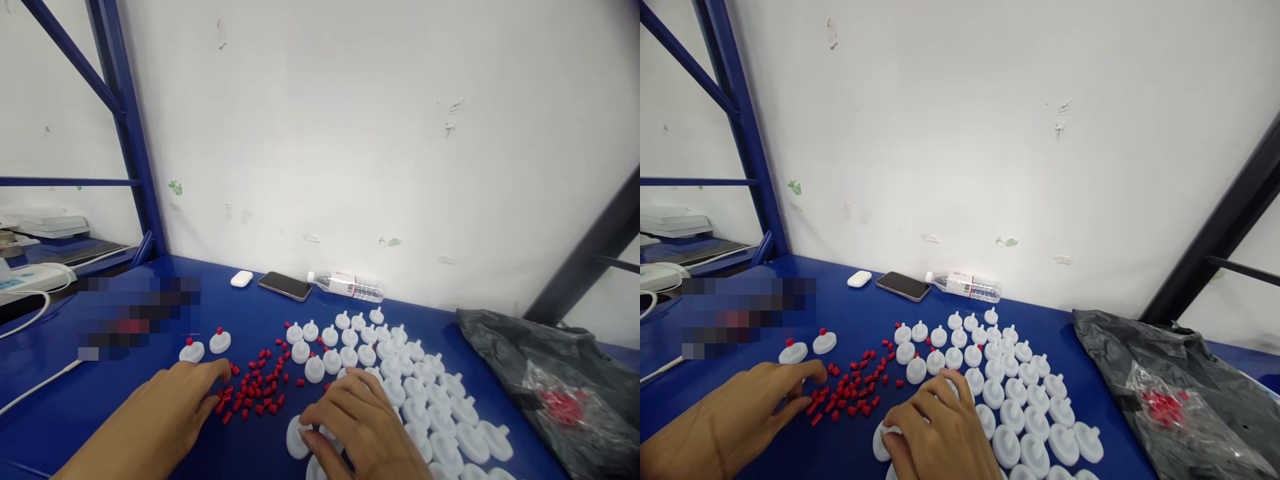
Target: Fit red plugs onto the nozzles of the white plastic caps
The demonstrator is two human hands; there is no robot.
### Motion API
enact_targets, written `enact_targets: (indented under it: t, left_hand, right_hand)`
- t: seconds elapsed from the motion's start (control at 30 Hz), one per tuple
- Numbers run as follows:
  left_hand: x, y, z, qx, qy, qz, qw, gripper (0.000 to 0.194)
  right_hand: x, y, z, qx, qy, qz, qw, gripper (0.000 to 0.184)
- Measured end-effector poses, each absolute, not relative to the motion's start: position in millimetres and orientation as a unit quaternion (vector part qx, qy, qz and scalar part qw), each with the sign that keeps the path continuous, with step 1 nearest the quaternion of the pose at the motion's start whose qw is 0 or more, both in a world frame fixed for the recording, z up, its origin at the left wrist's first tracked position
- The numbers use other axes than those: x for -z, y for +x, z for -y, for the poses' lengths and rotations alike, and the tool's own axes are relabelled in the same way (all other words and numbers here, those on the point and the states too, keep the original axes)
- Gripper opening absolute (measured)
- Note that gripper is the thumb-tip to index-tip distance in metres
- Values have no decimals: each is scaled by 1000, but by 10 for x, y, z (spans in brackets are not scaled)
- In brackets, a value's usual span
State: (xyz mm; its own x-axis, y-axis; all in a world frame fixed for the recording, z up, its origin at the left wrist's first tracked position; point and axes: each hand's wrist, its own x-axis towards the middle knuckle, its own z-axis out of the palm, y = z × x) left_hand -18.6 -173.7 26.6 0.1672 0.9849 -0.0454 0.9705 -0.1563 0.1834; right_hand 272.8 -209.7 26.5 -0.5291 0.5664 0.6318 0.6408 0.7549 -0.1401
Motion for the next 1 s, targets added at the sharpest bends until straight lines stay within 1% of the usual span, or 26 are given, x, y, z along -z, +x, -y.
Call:
enact_targets:
  t: [0.23,0.37,0.47,0.6,0.67,0.77,0.83,0.93,1.0]
  left_hand:
    - [-362,-49,1664,26,758,-646,89,30]
    - [-420,-11,1661,38,751,-653,88,28]
    - [-473,-8,1674,20,748,-660,70,28]
    - [-540,-1,1689,-59,741,-667,55,29]
    - [-577,22,1697,-103,736,-667,50,29]
    - [-635,79,1723,-139,737,-660,58,28]
    - [-654,120,1750,-168,743,-643,72,28]
    - [-629,181,1792,-279,757,-586,76,26]
    - [-595,241,1812,-351,766,-533,77,22]
  right_hand:
    - [-228,2691,2076,50,-351,867,350,25]
    - [-180,2674,2076,37,-369,854,364,18]
    - [-185,2680,2075,36,-367,856,361,13]
    - [-171,2651,2057,33,-360,858,364,12]
    - [-118,2616,2034,36,-356,846,394,12]
    - [-45,2583,2001,61,-350,814,460,25]
    - [-52,2597,2007,52,-357,821,442,22]
    - [-128,2647,2067,13,-395,831,390,12]
    - [-167,2664,2116,0,-427,810,401,8]
